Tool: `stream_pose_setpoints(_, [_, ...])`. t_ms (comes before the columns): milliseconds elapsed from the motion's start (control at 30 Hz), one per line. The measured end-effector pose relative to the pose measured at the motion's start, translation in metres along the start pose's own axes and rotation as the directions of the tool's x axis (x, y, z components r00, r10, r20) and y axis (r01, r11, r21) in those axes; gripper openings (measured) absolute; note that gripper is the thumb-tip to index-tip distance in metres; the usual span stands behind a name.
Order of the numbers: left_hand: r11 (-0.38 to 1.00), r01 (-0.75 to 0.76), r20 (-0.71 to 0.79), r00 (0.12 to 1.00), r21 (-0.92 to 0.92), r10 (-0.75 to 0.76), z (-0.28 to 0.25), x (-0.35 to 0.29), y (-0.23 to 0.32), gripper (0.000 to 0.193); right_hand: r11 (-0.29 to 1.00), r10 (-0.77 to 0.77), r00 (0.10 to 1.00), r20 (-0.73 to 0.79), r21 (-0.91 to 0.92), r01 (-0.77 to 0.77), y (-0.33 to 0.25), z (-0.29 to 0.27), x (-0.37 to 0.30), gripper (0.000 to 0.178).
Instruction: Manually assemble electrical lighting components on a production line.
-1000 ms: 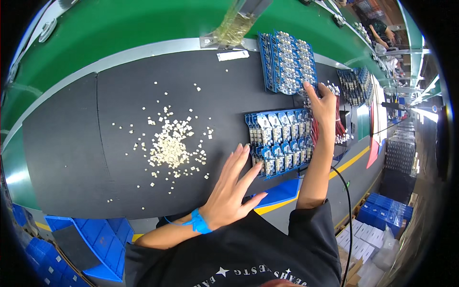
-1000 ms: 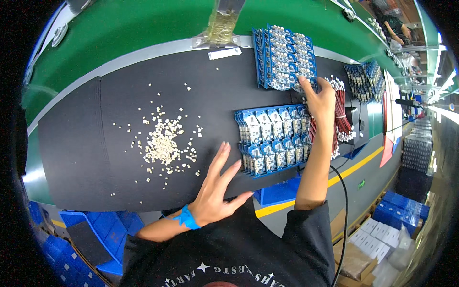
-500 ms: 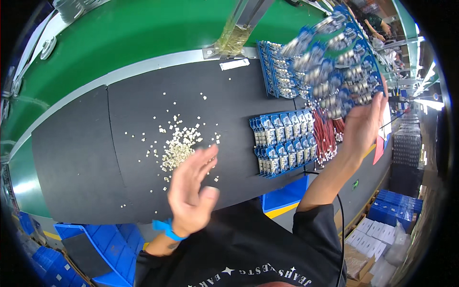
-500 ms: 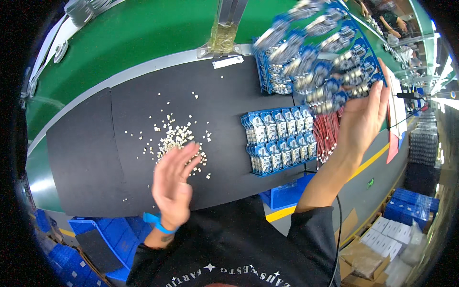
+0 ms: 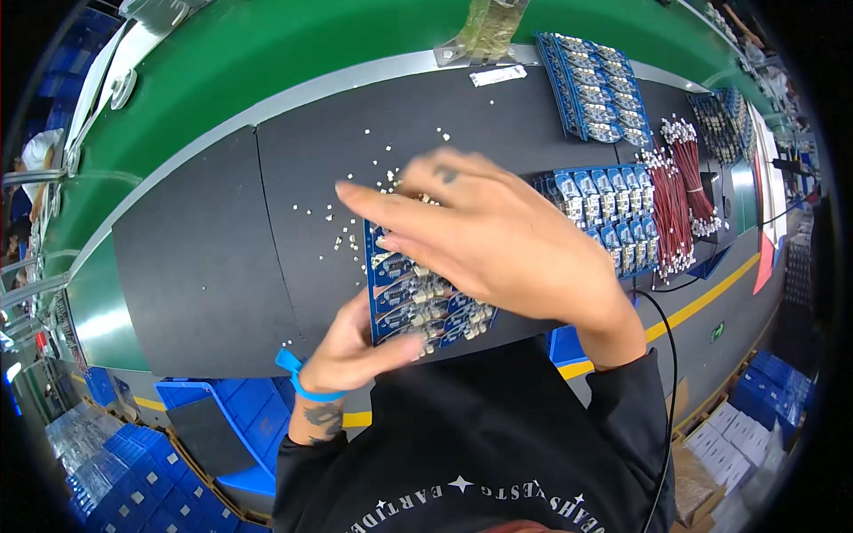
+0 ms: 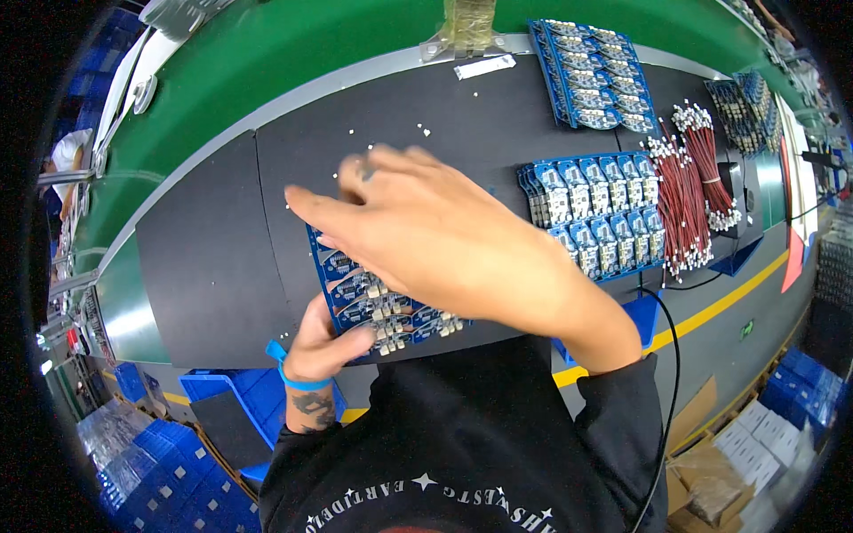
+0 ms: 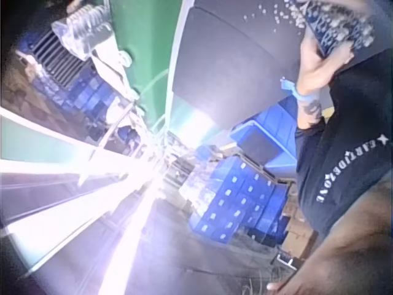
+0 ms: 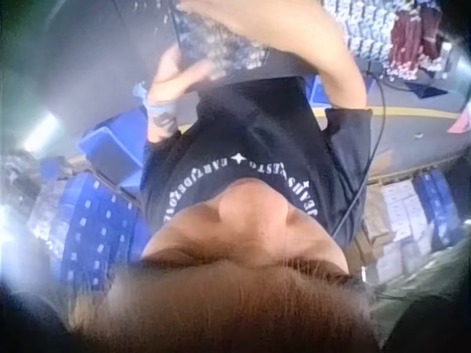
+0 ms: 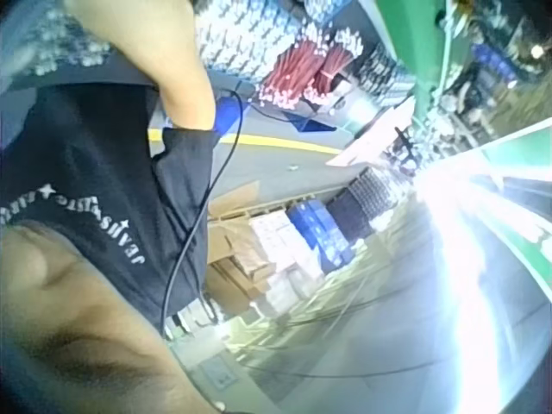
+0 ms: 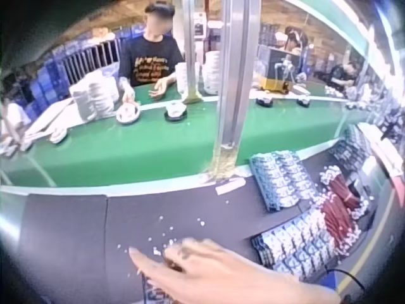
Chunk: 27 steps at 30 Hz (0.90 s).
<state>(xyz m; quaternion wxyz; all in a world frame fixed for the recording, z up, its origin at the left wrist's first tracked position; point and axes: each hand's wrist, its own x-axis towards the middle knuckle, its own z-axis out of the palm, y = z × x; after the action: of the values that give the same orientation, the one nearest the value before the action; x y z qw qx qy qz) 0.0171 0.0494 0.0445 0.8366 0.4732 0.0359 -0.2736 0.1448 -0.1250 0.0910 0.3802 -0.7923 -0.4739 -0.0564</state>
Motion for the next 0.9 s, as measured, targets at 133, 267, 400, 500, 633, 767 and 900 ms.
stream_pose_setpoints(133, [0.936,-0.22,-0.318,0.94,-0.276,0.127,0.0,0.003,-0.018,0.033,0.964,0.268,0.87,-0.414,0.118,-0.24,-0.019,0.002,-0.02,0.022])
stream_pose_setpoints(267, [0.857,-0.482,-0.546,0.775,-0.183,0.319,0.008,0.001,-0.026,0.042,0.633,0.742,0.661,-0.11,0.438,-0.638,-0.025,0.038,-0.079,0.015])
stream_pose_setpoints(400, [0.822,-0.565,-0.648,0.651,-0.065,0.396,0.007,-0.002,-0.047,0.054,0.215,0.819,0.524,0.232,0.723,-0.657,-0.019,0.08,-0.084,0.014])
stream_pose_setpoints(500, [0.79,-0.61,-0.644,0.581,0.06,0.498,0.005,-0.001,-0.054,0.055,0.178,0.743,0.606,0.284,0.789,-0.588,-0.016,0.081,-0.081,0.014])
stream_pose_setpoints(633, [0.781,-0.62,-0.69,0.536,0.068,0.486,0.018,0.004,-0.043,0.049,0.263,0.69,0.657,0.302,0.741,-0.617,-0.007,0.073,-0.078,0.022])
stream_pose_setpoints(767, [0.691,-0.291,-0.558,0.424,0.662,0.713,0.008,-0.003,-0.055,0.038,0.327,0.692,0.674,0.259,0.72,-0.612,-0.005,0.079,-0.077,0.03])
stream_pose_setpoints(900, [0.259,-0.139,-0.184,0.403,0.956,0.897,0.009,0.001,-0.048,0.021,0.378,0.733,0.642,0.223,0.651,-0.658,-0.011,0.081,-0.074,0.028])
